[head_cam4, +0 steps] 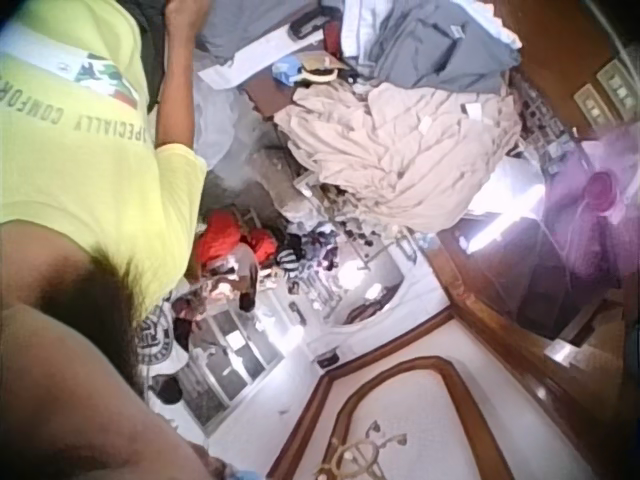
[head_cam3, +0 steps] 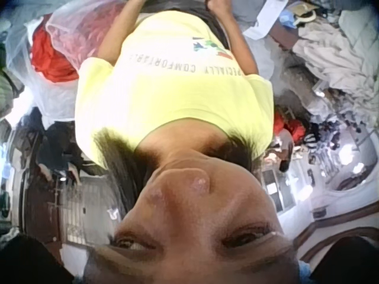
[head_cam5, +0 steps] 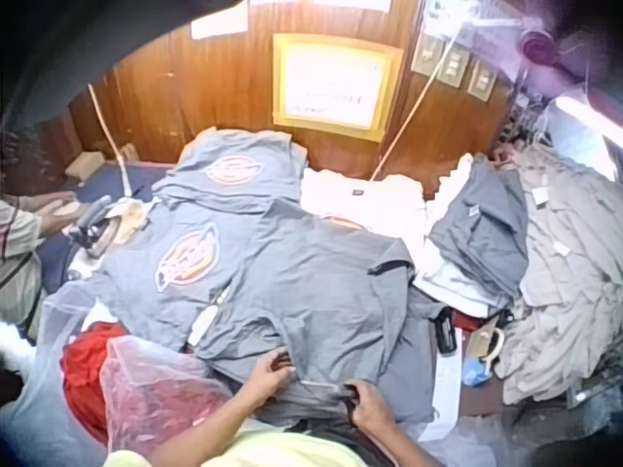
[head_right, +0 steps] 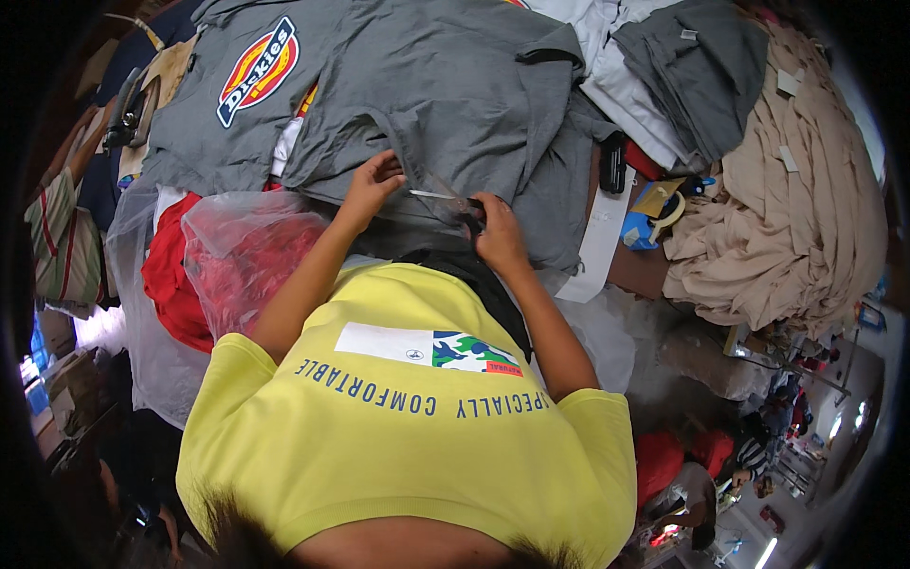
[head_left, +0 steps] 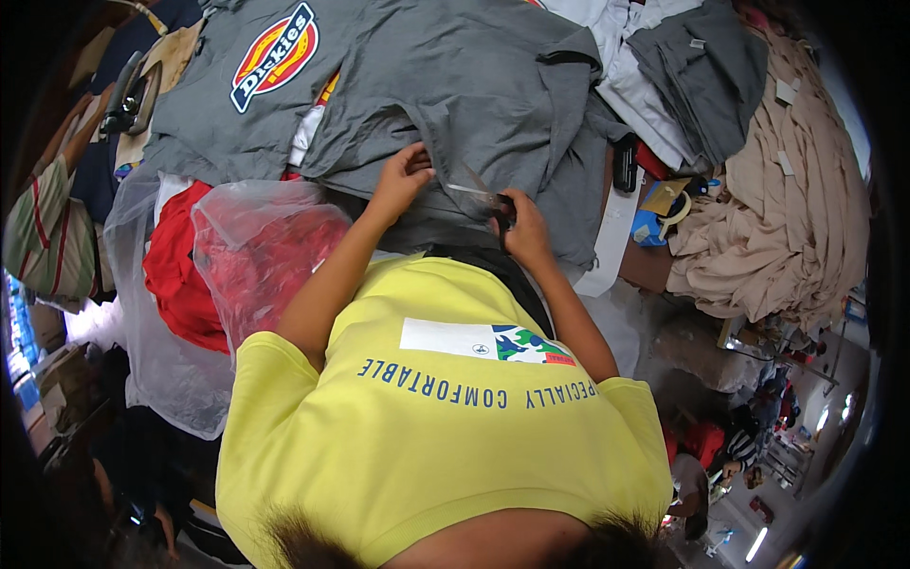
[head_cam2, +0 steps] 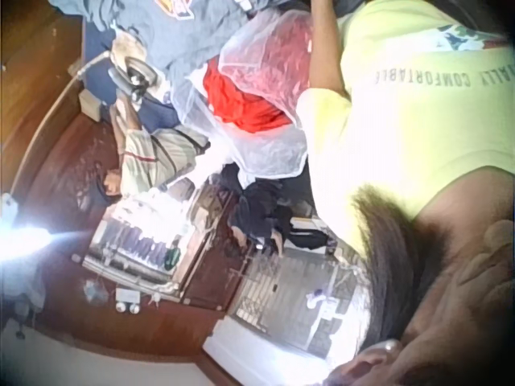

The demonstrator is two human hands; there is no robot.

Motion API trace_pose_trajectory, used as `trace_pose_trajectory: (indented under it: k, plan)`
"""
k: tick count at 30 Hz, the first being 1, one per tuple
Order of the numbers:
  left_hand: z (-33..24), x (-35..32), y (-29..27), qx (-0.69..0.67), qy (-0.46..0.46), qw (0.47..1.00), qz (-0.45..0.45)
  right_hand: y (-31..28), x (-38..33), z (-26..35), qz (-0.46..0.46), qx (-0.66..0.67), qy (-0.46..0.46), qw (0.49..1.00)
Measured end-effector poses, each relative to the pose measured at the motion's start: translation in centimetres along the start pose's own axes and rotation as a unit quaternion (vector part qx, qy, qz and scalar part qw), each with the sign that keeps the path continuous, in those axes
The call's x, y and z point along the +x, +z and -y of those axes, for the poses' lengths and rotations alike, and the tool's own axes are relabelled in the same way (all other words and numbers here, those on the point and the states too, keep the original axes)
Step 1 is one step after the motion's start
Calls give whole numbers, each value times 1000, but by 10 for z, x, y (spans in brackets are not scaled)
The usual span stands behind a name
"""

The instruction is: The person picks up several grey shirts from a stack, unfolds them one by one to check for loose threads, and uses shears to trim excess thread from the necklines and seams.

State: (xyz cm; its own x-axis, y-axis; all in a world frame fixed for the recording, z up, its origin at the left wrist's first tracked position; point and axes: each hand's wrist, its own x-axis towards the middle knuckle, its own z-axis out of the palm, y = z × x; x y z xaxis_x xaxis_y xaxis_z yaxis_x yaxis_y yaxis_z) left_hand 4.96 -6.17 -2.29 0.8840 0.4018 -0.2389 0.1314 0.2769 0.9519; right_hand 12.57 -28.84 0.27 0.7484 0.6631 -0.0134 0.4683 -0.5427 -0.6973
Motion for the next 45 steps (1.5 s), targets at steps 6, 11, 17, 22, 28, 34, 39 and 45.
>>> trace_pose_trajectory:
  k: [6, 11, 17, 22, 28, 34, 39, 45]
  plan:
    - [8, -25, -64, 274, 165, 944, -82, -11, -18, -5, -11, 51, 2, 999]
    - [-14, -42, -95, 519, 251, 814, -68, -16, -17, -11, 20, 48, 84, 995]
    - [-40, -62, -125, 703, 210, 672, -103, -86, -55, -89, -143, 188, 161, 958]
    - [-46, -65, -130, 740, 208, 631, -105, -112, -96, -116, -283, 322, 213, 878]
    - [-41, -65, -138, 737, 227, 629, -96, -105, -88, -114, -305, 314, 218, 872]
    - [-49, -35, -142, 751, 278, 596, -65, -123, -45, -117, -328, 256, 220, 882]
    - [-65, 3, -135, 752, 228, 606, -128, -113, -4, -159, -389, 29, 138, 911]
    - [-48, 17, -141, 750, 234, 601, -143, -97, 6, -155, -355, -36, 203, 912]
